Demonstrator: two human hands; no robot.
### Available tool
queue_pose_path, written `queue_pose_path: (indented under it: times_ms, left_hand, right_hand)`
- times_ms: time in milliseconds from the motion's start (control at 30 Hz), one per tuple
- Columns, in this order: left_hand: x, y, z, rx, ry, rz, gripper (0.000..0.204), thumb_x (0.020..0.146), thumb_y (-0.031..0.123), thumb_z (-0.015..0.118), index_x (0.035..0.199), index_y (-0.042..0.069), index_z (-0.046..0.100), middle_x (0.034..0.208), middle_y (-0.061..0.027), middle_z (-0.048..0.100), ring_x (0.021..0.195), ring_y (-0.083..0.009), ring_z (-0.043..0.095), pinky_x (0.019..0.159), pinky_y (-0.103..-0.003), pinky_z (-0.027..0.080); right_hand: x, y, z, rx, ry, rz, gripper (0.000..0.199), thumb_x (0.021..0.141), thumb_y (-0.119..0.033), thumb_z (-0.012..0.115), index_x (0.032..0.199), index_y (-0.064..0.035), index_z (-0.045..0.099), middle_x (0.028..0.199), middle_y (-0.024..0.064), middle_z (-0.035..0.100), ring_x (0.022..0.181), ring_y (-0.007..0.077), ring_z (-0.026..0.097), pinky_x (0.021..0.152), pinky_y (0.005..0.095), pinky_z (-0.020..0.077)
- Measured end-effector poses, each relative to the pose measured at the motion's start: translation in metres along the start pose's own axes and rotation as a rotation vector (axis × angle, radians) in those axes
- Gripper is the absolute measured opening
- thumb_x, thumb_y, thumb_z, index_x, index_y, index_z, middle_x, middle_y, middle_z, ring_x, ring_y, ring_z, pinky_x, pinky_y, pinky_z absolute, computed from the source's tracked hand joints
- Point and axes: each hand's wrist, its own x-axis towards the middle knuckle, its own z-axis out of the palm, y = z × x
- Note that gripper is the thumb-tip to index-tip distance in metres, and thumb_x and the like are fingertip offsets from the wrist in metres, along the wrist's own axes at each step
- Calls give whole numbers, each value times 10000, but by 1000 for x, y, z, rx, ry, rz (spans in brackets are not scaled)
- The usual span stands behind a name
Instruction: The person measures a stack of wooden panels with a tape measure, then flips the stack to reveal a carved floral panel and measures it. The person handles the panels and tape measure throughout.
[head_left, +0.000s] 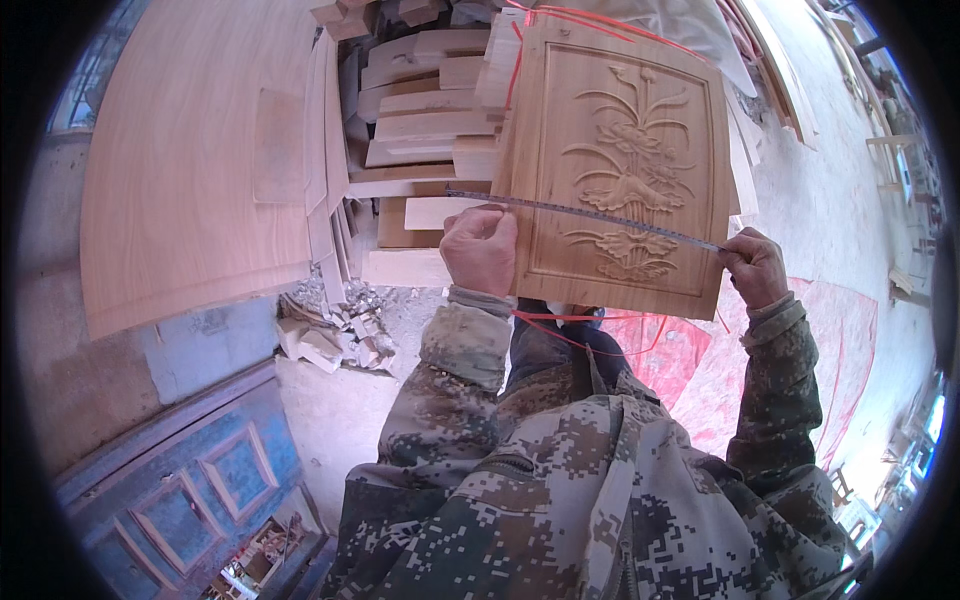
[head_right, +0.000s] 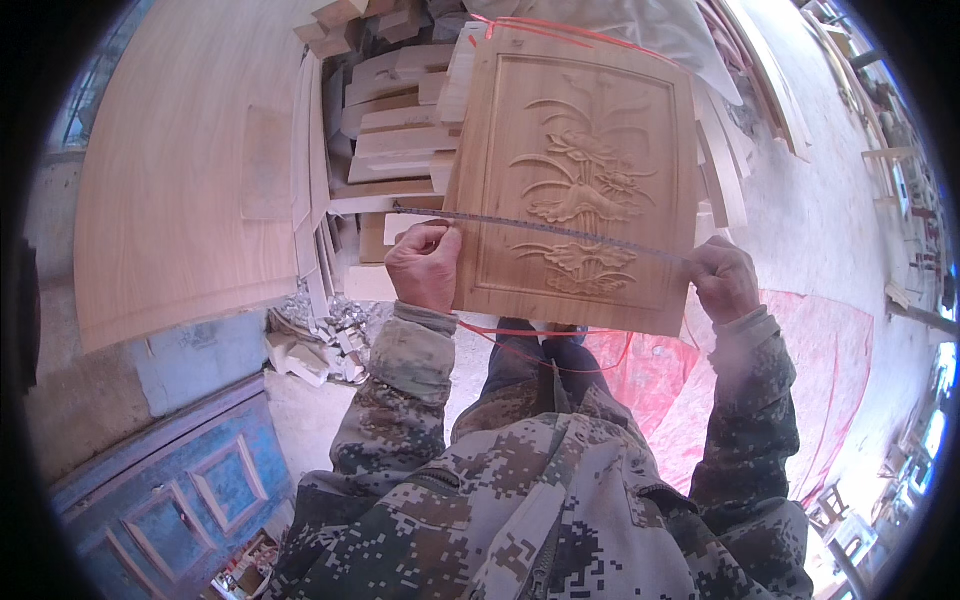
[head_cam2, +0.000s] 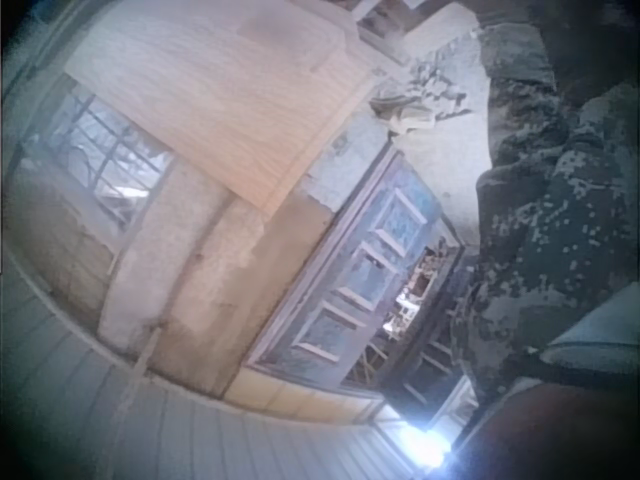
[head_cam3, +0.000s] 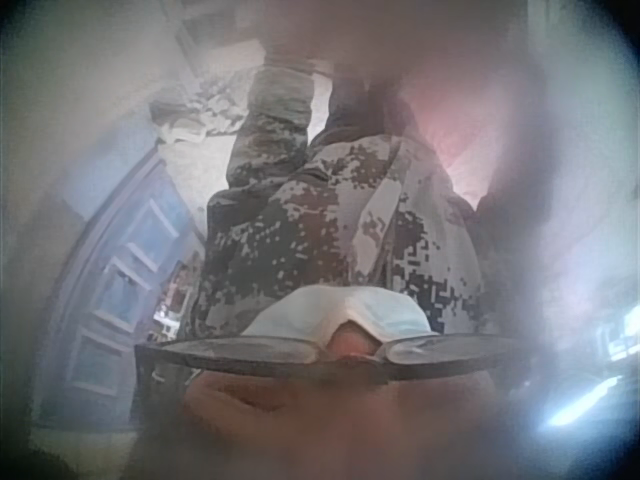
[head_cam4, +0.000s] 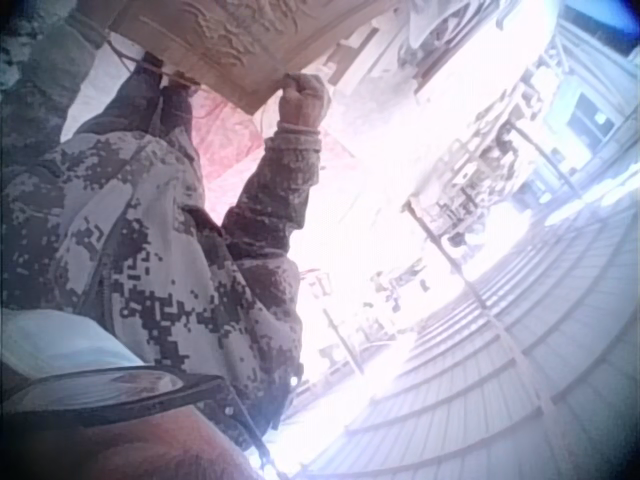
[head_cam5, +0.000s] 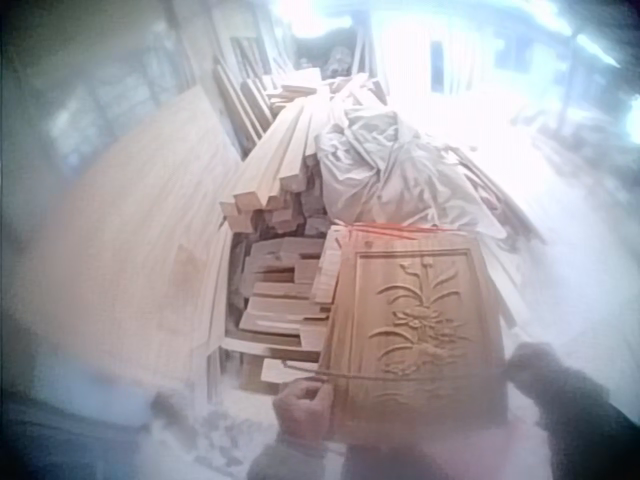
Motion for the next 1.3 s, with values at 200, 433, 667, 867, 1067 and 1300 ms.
queue_pose_path:
  times_ms: [200, 433, 667, 867, 1067, 1300]
  left_hand:
    - [-5, 2, 7, 5, 75, 57, 58, 851, 61, 819, 826, 27, 781, 887, -61, 752, 860, -145, 637, 781, -302, 526]
    - [-4, 3, 7, 6, 60, 42, 63, 855, 58, 818, 818, 32, 773, 879, -46, 753, 870, -151, 631, 796, -313, 523]
    - [-5, 1, 8, 9, 69, 30, 51, 859, 53, 812, 829, 34, 776, 879, -45, 747, 876, -141, 626, 805, -298, 520]
    - [-6, 2, 10, 3, 81, 32, 45, 864, 54, 808, 835, 36, 778, 868, -43, 740, 865, -137, 625, 800, -295, 521]
    - [-7, 2, 11, -13, 84, 53, 48, 875, 50, 801, 843, 29, 771, 885, -44, 730, 840, -120, 621, 785, -276, 519]
    - [-7, 1, 12, -57, 84, 13, 61, 880, 57, 805, 847, 27, 763, 874, -42, 721, 843, -117, 618, 784, -279, 518]
  right_hand:
    - [3, -1, 0, -87, 1, -27, 136, 858, -123, 683, 815, -17, 757, 799, 124, 672, 764, 307, 675, 706, 398, 516]
    - [3, -5, 0, -83, -8, 9, 154, 859, -143, 683, 792, -35, 769, 787, 120, 674, 778, 303, 673, 731, 399, 518]
    - [3, -3, 1, -82, 10, -2, 152, 849, -149, 682, 799, -43, 780, 791, 113, 681, 791, 296, 671, 739, 397, 517]
    - [7, 0, 0, -90, 13, -21, 140, 842, -139, 692, 811, -30, 774, 798, 122, 683, 784, 299, 673, 739, 397, 519]
    - [8, 2, 0, -78, 24, -20, 137, 844, -132, 694, 825, -17, 766, 803, 124, 685, 772, 301, 676, 726, 396, 524]
    - [8, 1, -1, -89, 19, -38, 142, 852, -135, 696, 847, -17, 775, 806, 122, 684, 789, 300, 678, 742, 393, 525]
